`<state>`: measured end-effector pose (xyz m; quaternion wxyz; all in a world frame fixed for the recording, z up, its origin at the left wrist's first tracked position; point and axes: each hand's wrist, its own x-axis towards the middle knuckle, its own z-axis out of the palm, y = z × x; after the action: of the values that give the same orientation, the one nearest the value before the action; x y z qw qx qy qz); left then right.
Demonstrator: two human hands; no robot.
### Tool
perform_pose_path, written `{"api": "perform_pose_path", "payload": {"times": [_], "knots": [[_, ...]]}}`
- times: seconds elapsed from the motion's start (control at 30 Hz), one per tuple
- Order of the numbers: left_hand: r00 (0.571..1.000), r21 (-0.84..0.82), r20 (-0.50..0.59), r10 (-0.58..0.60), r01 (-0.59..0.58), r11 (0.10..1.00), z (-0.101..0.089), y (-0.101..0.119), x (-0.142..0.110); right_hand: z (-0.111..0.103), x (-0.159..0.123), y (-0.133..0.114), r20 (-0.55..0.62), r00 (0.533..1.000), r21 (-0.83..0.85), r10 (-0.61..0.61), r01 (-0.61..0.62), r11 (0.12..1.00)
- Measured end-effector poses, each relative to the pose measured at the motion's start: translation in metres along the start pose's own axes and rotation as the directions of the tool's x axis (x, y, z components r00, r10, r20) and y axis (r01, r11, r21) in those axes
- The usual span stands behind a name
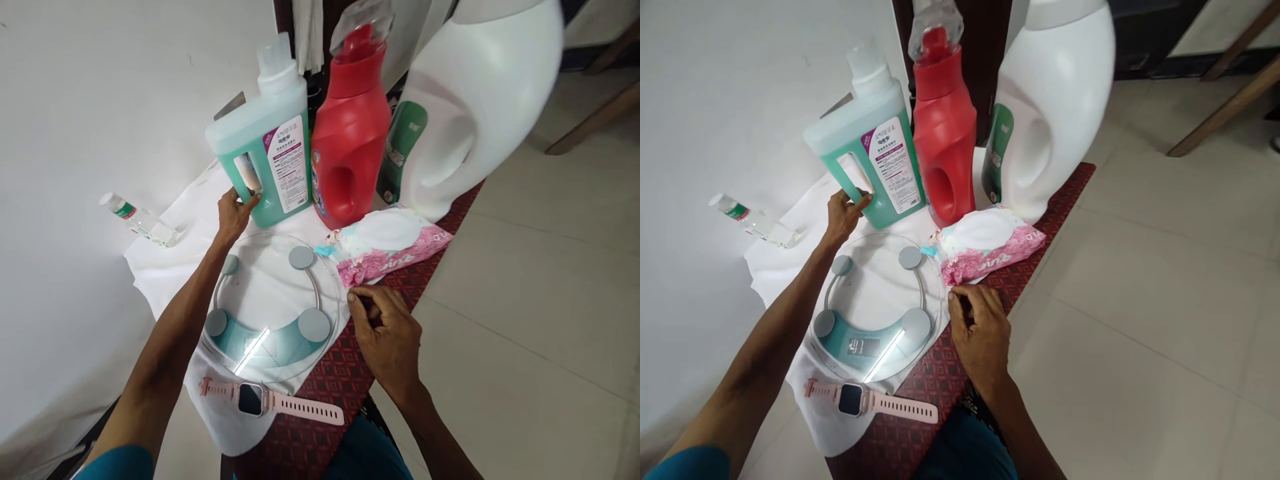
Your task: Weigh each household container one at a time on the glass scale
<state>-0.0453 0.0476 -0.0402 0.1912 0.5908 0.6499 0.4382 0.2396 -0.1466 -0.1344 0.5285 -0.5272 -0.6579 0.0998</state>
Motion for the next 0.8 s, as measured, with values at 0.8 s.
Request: {"api": "perform_pose_path", "payload": {"times": [0.8], "knots": [[0.939,-0.386,-0.344,0.033,-0.173,0.906,0.007,0.069,-0.001,0.002,0.001,-0.003,-0.004,0.998,0.028,0.06,-0.06,0.998]]}}
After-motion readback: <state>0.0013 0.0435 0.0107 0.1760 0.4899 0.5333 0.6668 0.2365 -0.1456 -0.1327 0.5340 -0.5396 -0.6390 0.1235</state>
